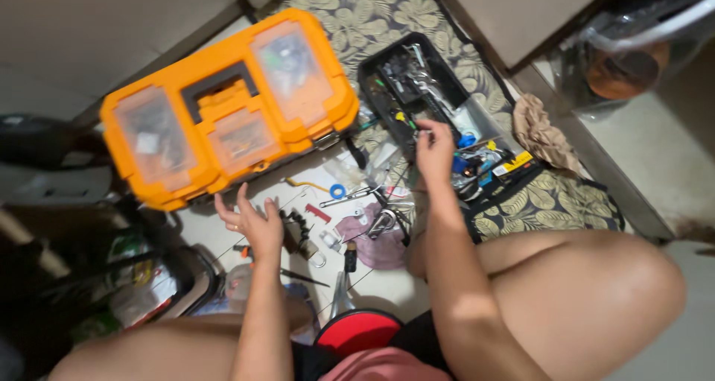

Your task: The person sits on the floor and organizes various tools and hardware items into an orange toolbox. They pick up items from the floor and place them into compartments, wipe the toolbox interior with a cloth, and arrange tools such as pliers, screwdrivers, and small parts.

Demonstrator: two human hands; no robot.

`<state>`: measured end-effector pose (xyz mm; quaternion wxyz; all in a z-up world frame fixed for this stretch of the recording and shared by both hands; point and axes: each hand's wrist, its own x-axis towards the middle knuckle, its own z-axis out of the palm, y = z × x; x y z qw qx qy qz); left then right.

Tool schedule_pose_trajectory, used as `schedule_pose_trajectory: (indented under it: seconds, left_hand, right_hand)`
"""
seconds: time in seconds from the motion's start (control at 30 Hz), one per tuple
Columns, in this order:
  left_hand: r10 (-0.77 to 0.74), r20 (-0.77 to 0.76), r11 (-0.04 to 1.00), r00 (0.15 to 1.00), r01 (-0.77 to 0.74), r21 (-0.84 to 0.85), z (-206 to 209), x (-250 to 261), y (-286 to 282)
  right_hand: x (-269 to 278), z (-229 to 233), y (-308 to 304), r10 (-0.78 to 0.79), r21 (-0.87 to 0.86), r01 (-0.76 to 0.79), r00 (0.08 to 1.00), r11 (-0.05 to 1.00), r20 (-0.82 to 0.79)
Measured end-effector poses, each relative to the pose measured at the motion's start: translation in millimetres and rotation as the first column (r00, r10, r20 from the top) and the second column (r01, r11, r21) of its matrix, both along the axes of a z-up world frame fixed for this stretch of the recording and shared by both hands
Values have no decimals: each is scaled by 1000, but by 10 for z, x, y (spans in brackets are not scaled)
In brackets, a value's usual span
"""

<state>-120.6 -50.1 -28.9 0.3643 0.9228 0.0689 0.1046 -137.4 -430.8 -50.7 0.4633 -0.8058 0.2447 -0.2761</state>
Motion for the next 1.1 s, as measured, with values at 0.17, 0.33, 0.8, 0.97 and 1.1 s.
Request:
schedule_pose_trajectory:
  seconds: [0.17, 0.33, 0.8, 0.97, 1.1]
  left_hand:
    - [67, 55, 998, 996, -68, 16, -28, -91, 268]
    - [146, 116, 989, 982, -142, -42, -74, -11, 479]
    - [90, 58, 993, 994, -85, -85, -222, -140, 401]
    - [153, 86, 987, 984, -149, -54, -257, -127, 620]
    - [196, 70, 981, 978, -194, -28, -240, -167, 748]
  right_hand:
    - [-20, 84, 109, 131, 173, -138, 990, 975, 54]
    - [-111, -98, -80, 177, 195, -158, 980, 968, -86]
    - [-580, -1105, 57, 237, 463, -17, 875, 886, -422]
    - [-641, -1592, 422, 353, 547, 12, 751, 837, -558]
    - [-683, -1921, 723, 300, 173, -389, 293, 905, -908]
